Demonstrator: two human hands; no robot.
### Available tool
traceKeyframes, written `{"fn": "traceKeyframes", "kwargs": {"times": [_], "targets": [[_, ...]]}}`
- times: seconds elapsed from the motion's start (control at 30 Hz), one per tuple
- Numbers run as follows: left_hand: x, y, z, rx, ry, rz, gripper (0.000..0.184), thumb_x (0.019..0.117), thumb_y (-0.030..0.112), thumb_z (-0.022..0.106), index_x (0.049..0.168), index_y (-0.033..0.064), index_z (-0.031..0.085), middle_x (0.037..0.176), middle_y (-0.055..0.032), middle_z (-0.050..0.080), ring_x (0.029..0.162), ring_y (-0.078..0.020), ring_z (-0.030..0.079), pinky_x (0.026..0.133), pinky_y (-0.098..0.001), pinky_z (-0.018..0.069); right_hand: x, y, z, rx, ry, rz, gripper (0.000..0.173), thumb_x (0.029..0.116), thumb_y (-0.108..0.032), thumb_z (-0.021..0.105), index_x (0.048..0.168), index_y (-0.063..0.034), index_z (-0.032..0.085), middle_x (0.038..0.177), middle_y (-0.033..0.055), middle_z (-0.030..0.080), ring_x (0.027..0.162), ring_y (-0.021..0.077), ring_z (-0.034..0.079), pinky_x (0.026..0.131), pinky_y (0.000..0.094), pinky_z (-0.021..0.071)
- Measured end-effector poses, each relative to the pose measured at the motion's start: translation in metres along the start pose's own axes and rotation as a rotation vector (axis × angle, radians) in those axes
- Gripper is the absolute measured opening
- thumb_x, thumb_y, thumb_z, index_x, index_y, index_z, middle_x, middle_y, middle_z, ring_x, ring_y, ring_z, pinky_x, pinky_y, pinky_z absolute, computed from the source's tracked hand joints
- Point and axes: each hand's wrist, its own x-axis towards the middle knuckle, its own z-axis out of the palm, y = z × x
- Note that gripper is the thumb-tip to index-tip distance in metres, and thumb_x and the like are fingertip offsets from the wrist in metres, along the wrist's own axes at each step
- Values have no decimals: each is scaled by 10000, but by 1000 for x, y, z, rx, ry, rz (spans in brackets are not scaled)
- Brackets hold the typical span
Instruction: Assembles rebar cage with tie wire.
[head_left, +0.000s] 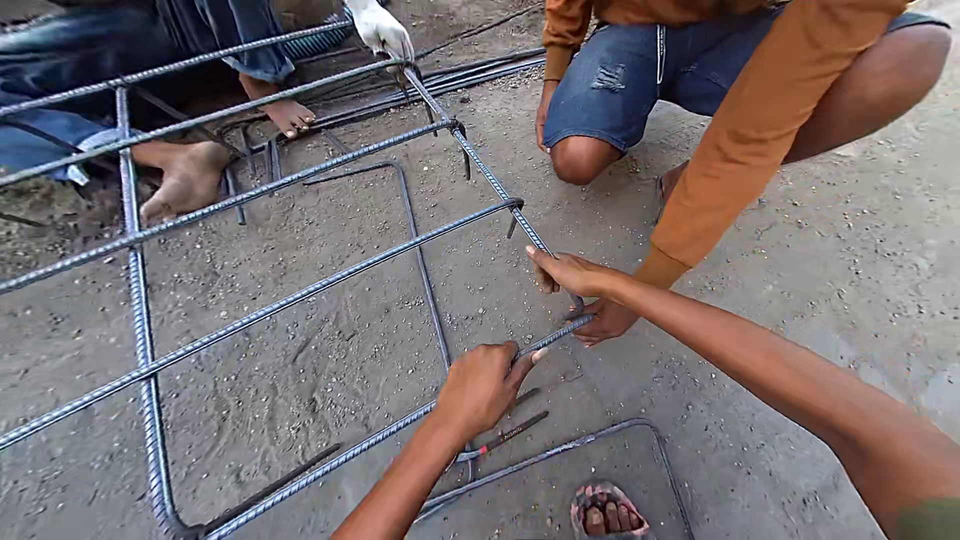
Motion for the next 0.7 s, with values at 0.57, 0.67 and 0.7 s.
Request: {"fn": "traceKeyframes", "kwargs": {"times": [0.57,0.67,0.7], "targets": [[111,35,-35,611,302,796,570,1051,539,430,1308,91,670,1386,-155,616,1424,-344,464,1230,-523,280,-83,98,148,484,218,-1,357,1106,-189,374,1199,53,620,963,104,683,847,151,666,775,338,556],[118,24,-33,605,303,862,435,1086,302,390,1104,18,718,1133,-159,698,1238,-337,607,1187,-490,358,-69,83,167,723,-21,-146,488,1040,-152,456,1482,46,390,1325,170,618,1179,209,638,988,386,532],[119,25,-34,594,319,868,420,1078,269,395,1053,0,717,1083,-161,704,1190,-333,631,1161,-479,388,-64,71,167,768,-58,-188,565,1028,-148,486,1528,43,307,1402,190,569,1250,223,603,1032,392,507]]}}
